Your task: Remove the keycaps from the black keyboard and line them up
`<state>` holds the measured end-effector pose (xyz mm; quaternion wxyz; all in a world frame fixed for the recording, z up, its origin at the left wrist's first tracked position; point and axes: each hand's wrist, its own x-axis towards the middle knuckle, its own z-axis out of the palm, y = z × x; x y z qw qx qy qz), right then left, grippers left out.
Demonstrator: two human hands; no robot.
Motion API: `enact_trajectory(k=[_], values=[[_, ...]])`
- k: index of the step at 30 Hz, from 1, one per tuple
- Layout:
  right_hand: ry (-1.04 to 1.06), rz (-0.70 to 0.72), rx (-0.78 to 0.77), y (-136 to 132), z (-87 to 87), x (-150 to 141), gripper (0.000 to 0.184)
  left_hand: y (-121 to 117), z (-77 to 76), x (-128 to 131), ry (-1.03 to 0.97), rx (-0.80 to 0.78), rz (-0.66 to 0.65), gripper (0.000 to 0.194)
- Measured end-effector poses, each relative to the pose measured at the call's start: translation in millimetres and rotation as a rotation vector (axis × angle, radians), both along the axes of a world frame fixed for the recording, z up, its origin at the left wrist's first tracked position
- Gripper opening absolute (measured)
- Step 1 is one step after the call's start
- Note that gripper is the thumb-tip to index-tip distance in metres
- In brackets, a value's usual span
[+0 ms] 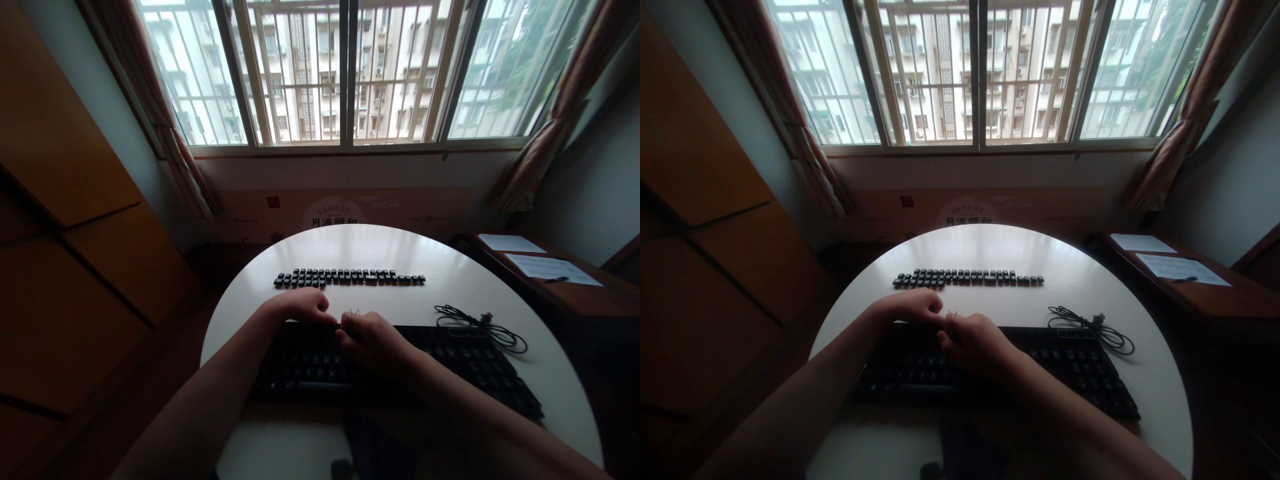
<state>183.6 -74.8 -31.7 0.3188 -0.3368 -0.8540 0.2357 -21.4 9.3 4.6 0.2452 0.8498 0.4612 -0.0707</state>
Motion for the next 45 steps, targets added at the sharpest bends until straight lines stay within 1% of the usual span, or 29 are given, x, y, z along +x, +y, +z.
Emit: enact_trajectory(k=[3, 7, 9, 12, 15, 20, 25, 30, 39, 45], values=[[0.072, -0.007, 0.030, 0.2, -4.8, -1.7, 0.014, 0.0, 0.3, 0.4, 0.018, -0.003, -0.001, 0.045], [0.172, -0.107, 0.028, -1.0, -6.7, -2.2, 0.020, 0.6, -0.3, 0.1, 0.031, -0.008, -0.003, 0.045], [0.191, -0.122, 0.023, -1.3, -7.2, -2.3, 0.021, 0.7, -0.2, 0.2, 0.038, -0.012, 0.000, 0.046], [0.184, -0.100, 0.023, -0.4, -8.7, -2.6, 0.020, -0.4, 1.5, 0.8, 0.040, -0.019, 0.002, 0.046], [0.180, -0.119, 0.008, 1.7, -10.4, -3.1, 0.020, -2.3, 3.8, 1.5, 0.046, -0.014, -0.003, 0.046], [0.164, -0.149, -0.057, 4.6, -9.5, -2.8, 0.017, -1.9, 3.0, 1.1, 0.041, -0.010, -0.007, 0.048], [0.170, -0.137, -0.150, 6.0, -7.1, -1.3, 0.018, 0.8, -0.8, -0.5, 0.019, -0.020, -0.006, 0.048], [0.181, -0.128, -0.216, 7.6, -6.6, -1.3, 0.019, -0.2, 1.5, 0.3, 0.026, -0.037, -0.002, 0.047], [0.185, -0.116, -0.252, 9.6, -7.9, -0.5, 0.018, 1.8, -0.2, -0.9, 0.029, -0.036, -0.011, 0.047], [0.164, -0.129, -0.187, 7.8, -5.9, -0.4, 0.019, 0.7, 0.9, -0.6, 0.027, -0.019, -0.027, 0.046]])
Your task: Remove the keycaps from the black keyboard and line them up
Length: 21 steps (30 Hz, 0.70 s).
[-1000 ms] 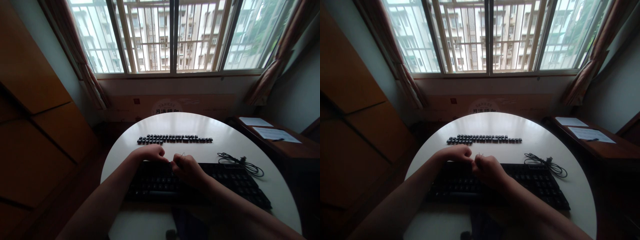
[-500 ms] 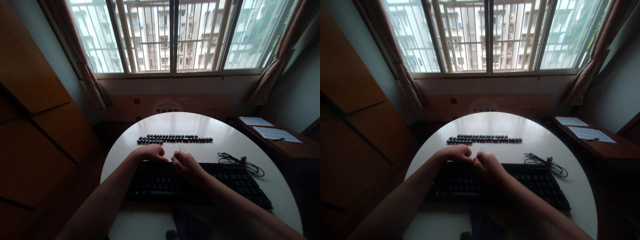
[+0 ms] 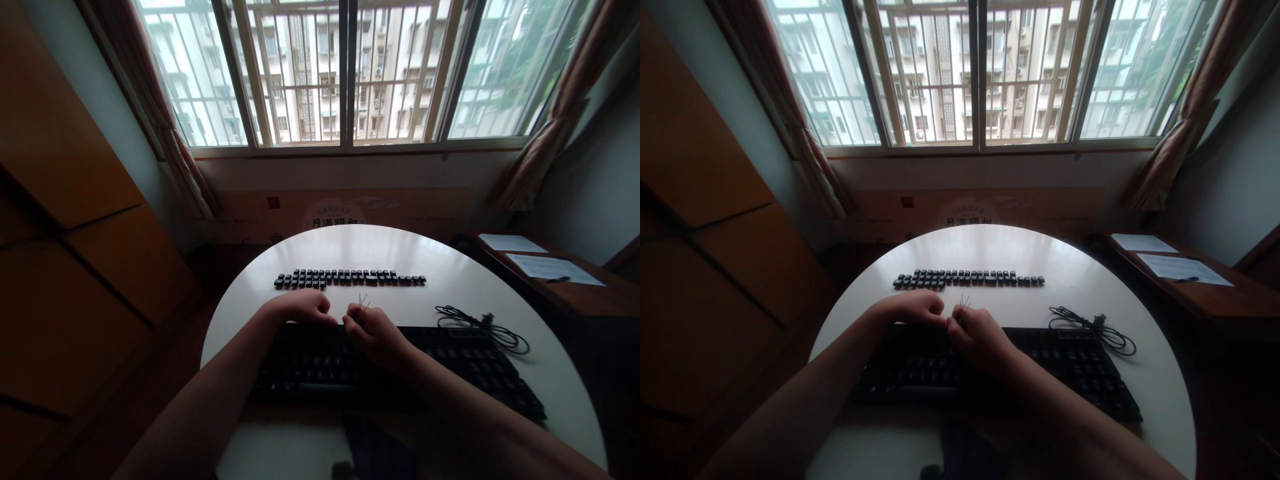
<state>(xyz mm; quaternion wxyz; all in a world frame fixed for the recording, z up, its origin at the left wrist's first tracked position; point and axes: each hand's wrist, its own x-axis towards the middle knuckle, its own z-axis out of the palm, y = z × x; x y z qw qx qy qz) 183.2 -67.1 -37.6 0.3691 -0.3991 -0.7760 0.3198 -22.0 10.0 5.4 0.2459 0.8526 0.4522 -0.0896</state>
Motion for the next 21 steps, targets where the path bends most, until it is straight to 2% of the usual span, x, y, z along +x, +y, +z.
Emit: enact_trajectory(k=[21], values=[[-0.016, 0.022, 0.026, -1.2, 0.6, -0.7, 0.015, -0.2, 0.9, -0.2, 0.005, -0.002, -0.007, 0.045]])
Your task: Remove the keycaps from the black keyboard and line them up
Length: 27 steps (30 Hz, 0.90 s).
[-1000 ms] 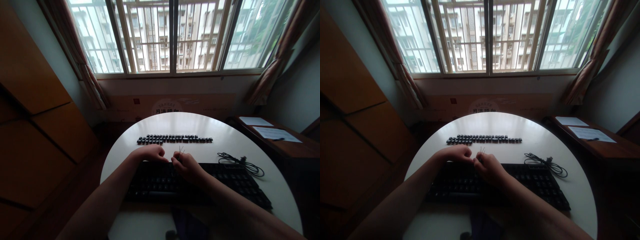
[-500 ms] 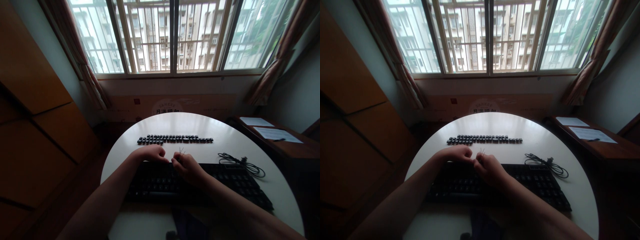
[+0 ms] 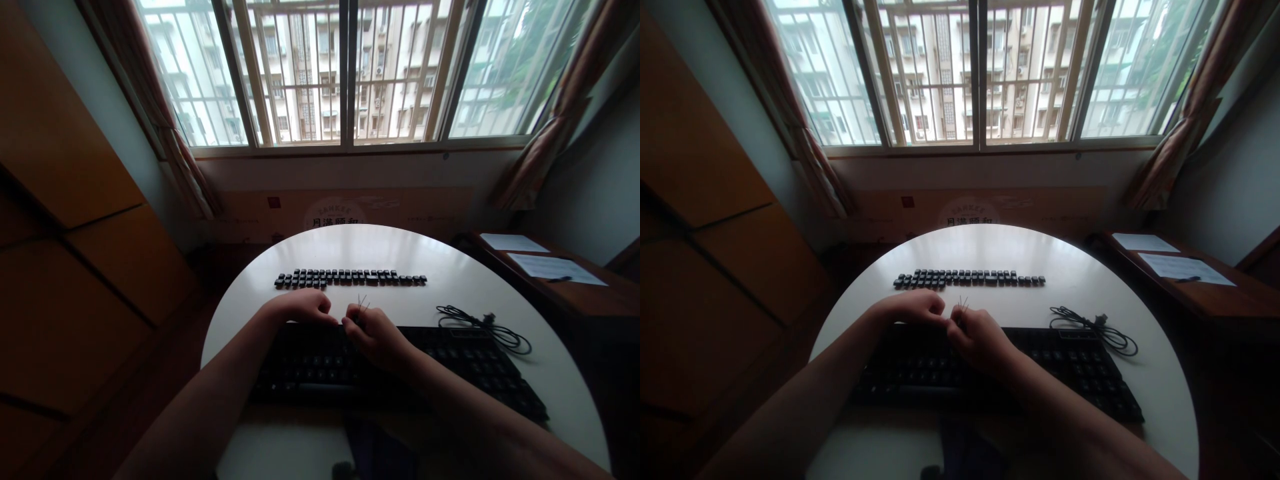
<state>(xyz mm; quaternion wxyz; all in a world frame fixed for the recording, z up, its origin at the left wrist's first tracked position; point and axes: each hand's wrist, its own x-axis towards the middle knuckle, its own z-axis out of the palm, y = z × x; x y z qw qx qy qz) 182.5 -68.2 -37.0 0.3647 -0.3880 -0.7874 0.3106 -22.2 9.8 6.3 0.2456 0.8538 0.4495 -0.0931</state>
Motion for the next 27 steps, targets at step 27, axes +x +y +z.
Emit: enact_trajectory(k=[27], values=[[-0.020, 0.025, 0.009, -2.7, 5.1, -0.9, 0.015, 1.9, 0.3, 0.4, 0.004, 0.001, -0.021, 0.043]])
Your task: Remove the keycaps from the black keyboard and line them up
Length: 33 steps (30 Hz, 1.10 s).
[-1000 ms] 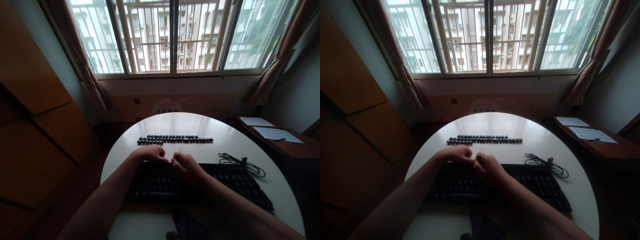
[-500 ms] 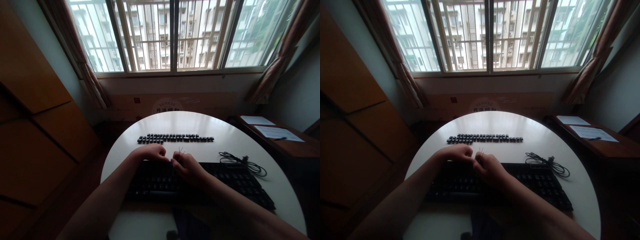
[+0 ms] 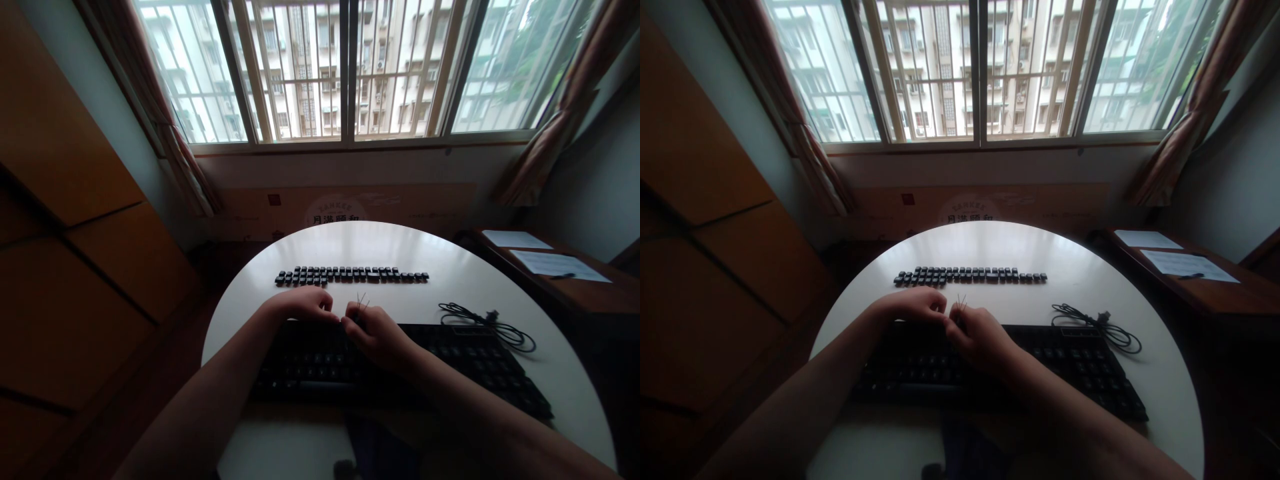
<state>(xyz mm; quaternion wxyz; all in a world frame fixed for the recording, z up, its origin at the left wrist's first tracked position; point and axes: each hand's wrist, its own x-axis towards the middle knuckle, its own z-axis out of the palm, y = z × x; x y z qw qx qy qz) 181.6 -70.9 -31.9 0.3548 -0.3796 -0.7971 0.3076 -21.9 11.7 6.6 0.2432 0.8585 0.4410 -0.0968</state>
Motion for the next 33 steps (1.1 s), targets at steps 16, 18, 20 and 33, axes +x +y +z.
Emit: enact_trajectory(k=[16, 18, 20, 33], values=[[-0.012, -0.007, 0.006, 0.2, -0.6, 0.6, 0.015, 1.7, -2.7, -1.4, -0.003, 0.005, -0.010, 0.040], [-0.010, -0.003, 0.002, 0.1, -0.1, 0.4, 0.015, 1.5, -2.0, -1.0, 0.001, 0.004, -0.011, 0.040], [-0.009, 0.000, 0.003, 0.1, 0.2, 0.3, 0.015, 1.1, -1.2, -0.6, 0.002, 0.003, -0.010, 0.040], [-0.017, 0.007, -0.003, -0.7, 1.9, 1.2, 0.015, 0.2, -0.3, -0.3, 0.004, 0.000, -0.001, 0.040]])
